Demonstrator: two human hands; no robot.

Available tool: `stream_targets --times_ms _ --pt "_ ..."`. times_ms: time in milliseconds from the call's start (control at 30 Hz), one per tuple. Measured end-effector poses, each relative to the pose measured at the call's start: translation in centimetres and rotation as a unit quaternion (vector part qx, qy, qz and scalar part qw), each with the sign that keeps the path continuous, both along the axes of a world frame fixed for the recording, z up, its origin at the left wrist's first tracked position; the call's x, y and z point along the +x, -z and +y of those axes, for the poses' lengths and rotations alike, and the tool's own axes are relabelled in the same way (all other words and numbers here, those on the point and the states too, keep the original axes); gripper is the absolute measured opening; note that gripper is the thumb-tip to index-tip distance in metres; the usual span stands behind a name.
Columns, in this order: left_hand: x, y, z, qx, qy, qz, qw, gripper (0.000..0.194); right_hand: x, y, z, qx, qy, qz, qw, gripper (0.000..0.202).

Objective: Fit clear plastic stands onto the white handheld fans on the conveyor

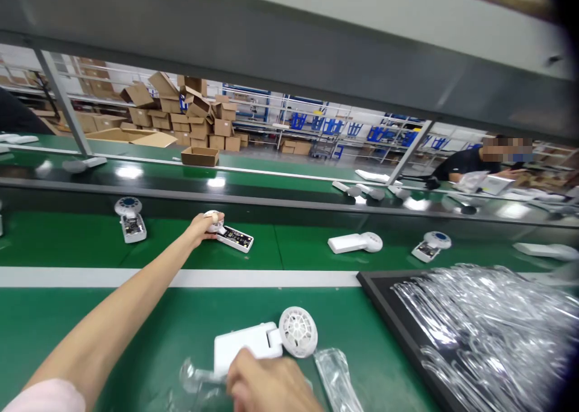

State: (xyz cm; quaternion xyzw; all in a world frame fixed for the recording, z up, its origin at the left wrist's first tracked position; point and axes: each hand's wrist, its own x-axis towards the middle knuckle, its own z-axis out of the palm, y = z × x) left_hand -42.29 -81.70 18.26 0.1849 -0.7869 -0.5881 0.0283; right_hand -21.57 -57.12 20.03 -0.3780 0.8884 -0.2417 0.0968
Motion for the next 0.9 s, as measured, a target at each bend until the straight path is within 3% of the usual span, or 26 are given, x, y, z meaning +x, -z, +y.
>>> stream_targets --times_ms 67,167,267,367,600,667,800,900 --pt "0.9 -0.9 0.6 -0.003 -0.031 0.059 0.998 0.062 -2.4 -2.7 0.7 -0.055 0.067 -0.073 0.993 0.021" --pt "3.0 -3.8 2.1 0.0 -0.081 0.201 0.976 0.071 -6.3 -5.7 0.9 -0.102 0.196 -0.061 0.973 0.041" --pt "5.4 -7.1 4.7 0.059 -0.081 0.288 0.953 0.062 -9.0 -6.2 -0.6 -0.102 0.217 -0.009 0.971 0.061" --pt "7.5 -9.1 6.9 0.108 -0.051 0.27 0.955 0.059 -9.8 -5.7 -2.6 -0.096 0.24 0.042 0.965 0.052" --pt "9.8 -9.9 7.5 0.17 -0.054 0.228 0.957 0.059 -8.3 -4.7 -4.0 -0.06 0.269 0.178 0.945 0.047" --pt "10.0 -9.9 7.5 0.188 -0.064 0.236 0.951 0.059 -7.8 -4.8 -3.9 -0.038 0.258 0.175 0.949 0.048" --pt "10.1 -10.0 8.2 0.148 -0.07 0.303 0.939 0.056 -6.8 -6.2 -3.8 0.036 0.25 0.128 0.959 0.058" --pt "10.3 -10.4 8.7 0.101 -0.069 0.357 0.926 0.052 -6.5 -7.2 -3.8 0.065 0.257 0.15 0.952 0.062"
